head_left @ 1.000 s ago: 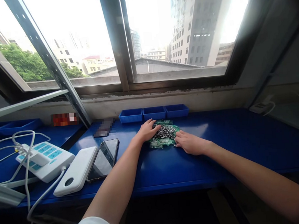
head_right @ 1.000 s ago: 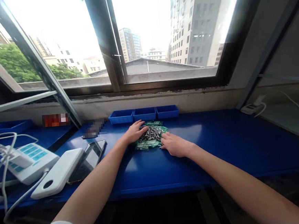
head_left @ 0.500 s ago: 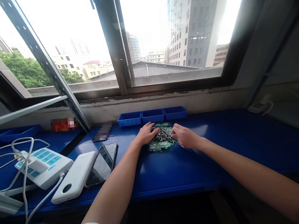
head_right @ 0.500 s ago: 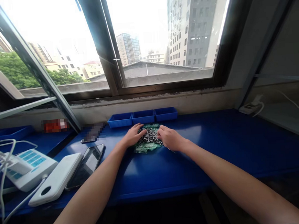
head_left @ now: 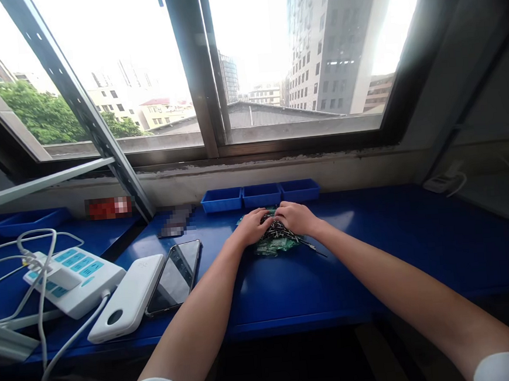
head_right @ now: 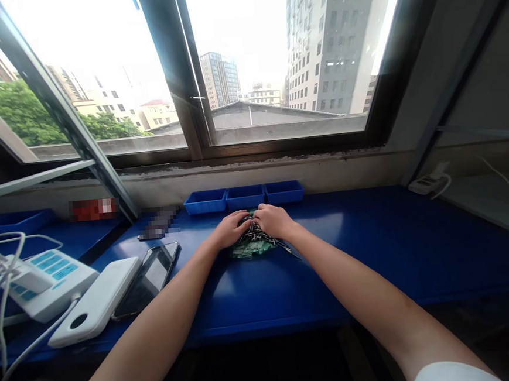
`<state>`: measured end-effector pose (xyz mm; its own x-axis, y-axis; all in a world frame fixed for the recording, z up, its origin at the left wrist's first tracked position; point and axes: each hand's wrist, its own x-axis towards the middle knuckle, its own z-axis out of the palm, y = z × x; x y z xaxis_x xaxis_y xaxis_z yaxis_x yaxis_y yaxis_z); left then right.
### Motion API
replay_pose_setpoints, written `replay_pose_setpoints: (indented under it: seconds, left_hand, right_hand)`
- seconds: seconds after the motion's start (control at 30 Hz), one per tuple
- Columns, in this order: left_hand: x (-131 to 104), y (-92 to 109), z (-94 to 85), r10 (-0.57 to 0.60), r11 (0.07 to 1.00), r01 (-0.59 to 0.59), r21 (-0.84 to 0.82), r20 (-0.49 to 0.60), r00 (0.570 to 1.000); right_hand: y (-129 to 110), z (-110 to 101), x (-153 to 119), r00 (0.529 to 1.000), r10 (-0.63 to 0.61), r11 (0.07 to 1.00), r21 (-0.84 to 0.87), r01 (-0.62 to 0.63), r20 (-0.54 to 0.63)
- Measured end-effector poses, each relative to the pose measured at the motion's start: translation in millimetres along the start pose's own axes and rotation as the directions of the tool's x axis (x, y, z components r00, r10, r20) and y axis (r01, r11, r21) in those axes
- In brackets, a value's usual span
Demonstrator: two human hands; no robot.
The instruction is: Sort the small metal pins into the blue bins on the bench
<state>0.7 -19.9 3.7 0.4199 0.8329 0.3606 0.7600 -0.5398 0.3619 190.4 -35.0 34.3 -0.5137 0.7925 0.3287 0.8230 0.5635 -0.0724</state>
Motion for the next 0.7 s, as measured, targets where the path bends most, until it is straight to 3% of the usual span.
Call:
replay_pose_setpoints:
  seconds: [0.1, 0.27, 0.33, 0.43, 0.53, 0.6, 0.7]
  left_hand:
    - [0.3, 0.7, 2.4, -0.016, 0.999, 0.014, 0.039, 0.041, 0.999]
    - [0.4, 1.9, 2.5, -0.017, 0.998, 0.014, 0.057, 0.048, 0.999]
    - [0.2, 1.4, 2.0, -0.010, 0.999, 0.008, 0.051, 0.046, 0.999]
    - [0.7, 0.1, 1.4, -0.013, 0.999, 0.011, 0.035, 0.044, 0.999]
    - [2.1, -0.9, 0.8, -0.019, 1.000, 0.018, 0.022, 0.038, 0.999]
    - [2.9, -1.2, 0.3, -0.016, 1.000, 0.016, 0.015, 0.031, 0.999]
    - [3.2, -2.1, 0.4, -0.015, 1.000, 0.015, 0.007, 0.022, 1.000]
  right_hand:
    - [10.3, 0.1, -11.6, 0.996, 0.071, 0.995, 0.066, -0.068, -0.049]
    - [19.6, -6.4, -14.7, 0.991, 0.100, 0.974, 0.211, -0.079, -0.093]
    - [22.5, -14.6, -16.5, 0.987, 0.146, 0.963, 0.238, -0.127, -0.065]
    - [26.8, -31.3, -26.3, 0.966, 0.158, 0.951, 0.233, -0.205, 0.206]
    - [26.8, -45.7, -39.8, 0.861, 0.135, 0.963, 0.139, -0.230, 0.491]
    - [23.2, -50.7, -46.8, 0.789, 0.121, 0.976, 0.074, -0.206, 0.603]
    - [15.3, -51.3, -51.2, 0.735, 0.094, 0.991, 0.010, -0.136, 0.672]
